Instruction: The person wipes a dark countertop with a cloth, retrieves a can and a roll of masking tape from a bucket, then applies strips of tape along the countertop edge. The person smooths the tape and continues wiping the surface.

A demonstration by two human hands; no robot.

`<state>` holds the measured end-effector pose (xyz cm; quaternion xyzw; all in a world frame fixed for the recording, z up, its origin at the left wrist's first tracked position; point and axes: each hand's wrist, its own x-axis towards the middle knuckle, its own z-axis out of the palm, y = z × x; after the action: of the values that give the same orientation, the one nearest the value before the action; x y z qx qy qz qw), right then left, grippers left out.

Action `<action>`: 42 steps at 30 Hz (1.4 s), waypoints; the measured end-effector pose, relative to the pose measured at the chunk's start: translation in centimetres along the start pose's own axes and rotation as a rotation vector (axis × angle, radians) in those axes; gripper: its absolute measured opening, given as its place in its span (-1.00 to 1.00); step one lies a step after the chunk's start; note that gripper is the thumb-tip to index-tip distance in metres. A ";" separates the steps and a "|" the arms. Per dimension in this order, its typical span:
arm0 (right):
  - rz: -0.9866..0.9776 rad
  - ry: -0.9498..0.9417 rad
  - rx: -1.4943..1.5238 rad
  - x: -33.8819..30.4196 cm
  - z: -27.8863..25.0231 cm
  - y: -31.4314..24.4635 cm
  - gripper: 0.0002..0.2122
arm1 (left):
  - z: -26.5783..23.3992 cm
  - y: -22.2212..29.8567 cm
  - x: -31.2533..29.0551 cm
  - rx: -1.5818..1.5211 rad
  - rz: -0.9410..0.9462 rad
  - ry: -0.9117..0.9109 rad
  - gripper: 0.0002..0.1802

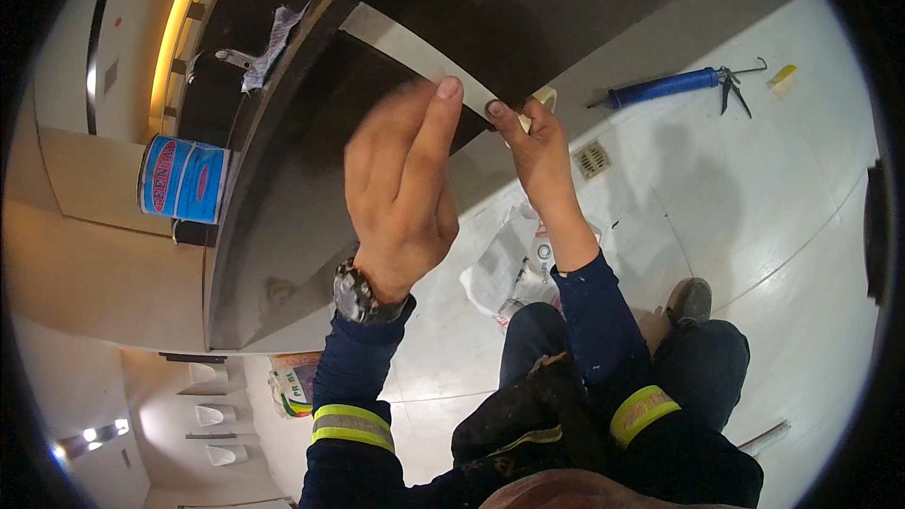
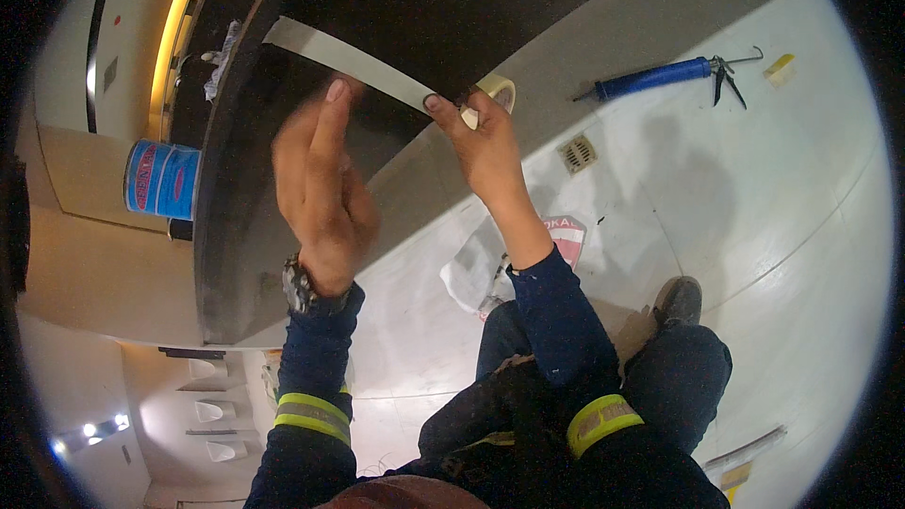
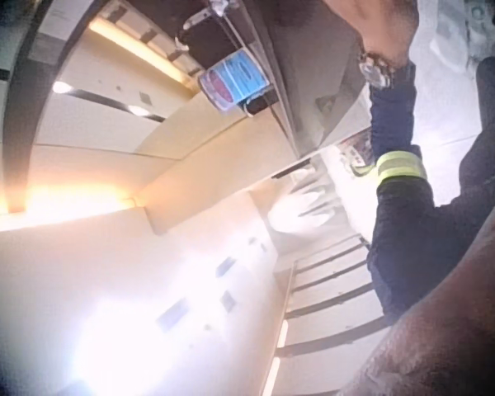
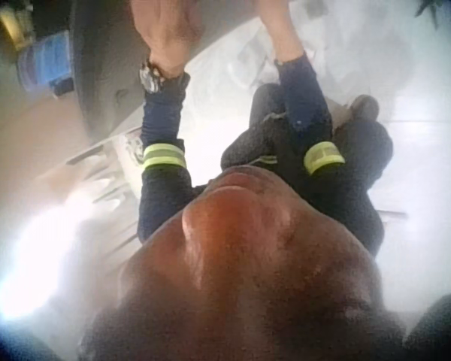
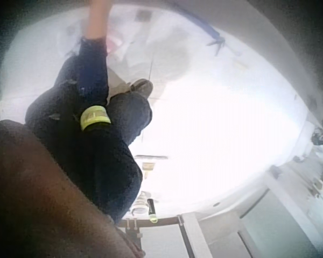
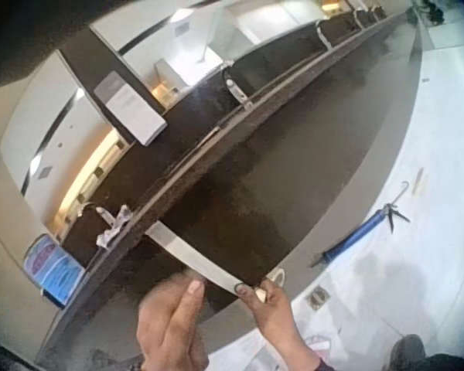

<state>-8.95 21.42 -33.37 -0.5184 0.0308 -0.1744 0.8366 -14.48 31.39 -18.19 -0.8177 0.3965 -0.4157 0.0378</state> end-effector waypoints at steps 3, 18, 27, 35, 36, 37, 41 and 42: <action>0.022 -0.035 0.070 0.4 -0.5 0.2 -0.49 | -2.3 0.1 0.6 0.012 -0.118 -0.196 -0.45; 0.167 -0.253 -0.385 -1.9 -5.2 2.3 -0.55 | -8.9 -9.7 6.4 -0.028 -0.308 0.187 -0.66; 0.103 -0.683 -0.649 -4.0 -6.9 -1.1 -0.18 | -5.9 0.0 -5.7 -0.417 -0.754 -0.202 -0.68; 0.135 -0.787 -0.431 -7.0 -4.8 -8.7 -0.06 | -1.3 3.8 -9.0 -0.855 -0.958 -0.299 -0.47; 0.135 -0.802 -0.424 -7.1 -4.7 -8.8 -0.05 | -1.5 4.1 -8.8 -0.820 -0.940 -0.307 -0.47; 0.136 -0.818 -0.415 -7.2 -4.7 -8.9 -0.05 | -1.9 4.3 -8.5 -0.784 -0.923 -0.316 -0.48; 0.054 -0.816 -0.425 -7.3 -4.8 -7.6 -0.06 | -1.9 4.4 -7.8 -0.711 -0.826 -0.271 -0.59; 0.076 -0.826 -0.439 -7.3 -4.7 -8.1 -0.07 | -2.0 4.3 -7.9 -0.720 -0.830 -0.280 -0.65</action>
<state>-19.01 16.50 -29.35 -0.7077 -0.2496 0.0879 0.6551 -21.18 34.39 -23.71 -0.9137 0.1499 -0.1218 -0.3576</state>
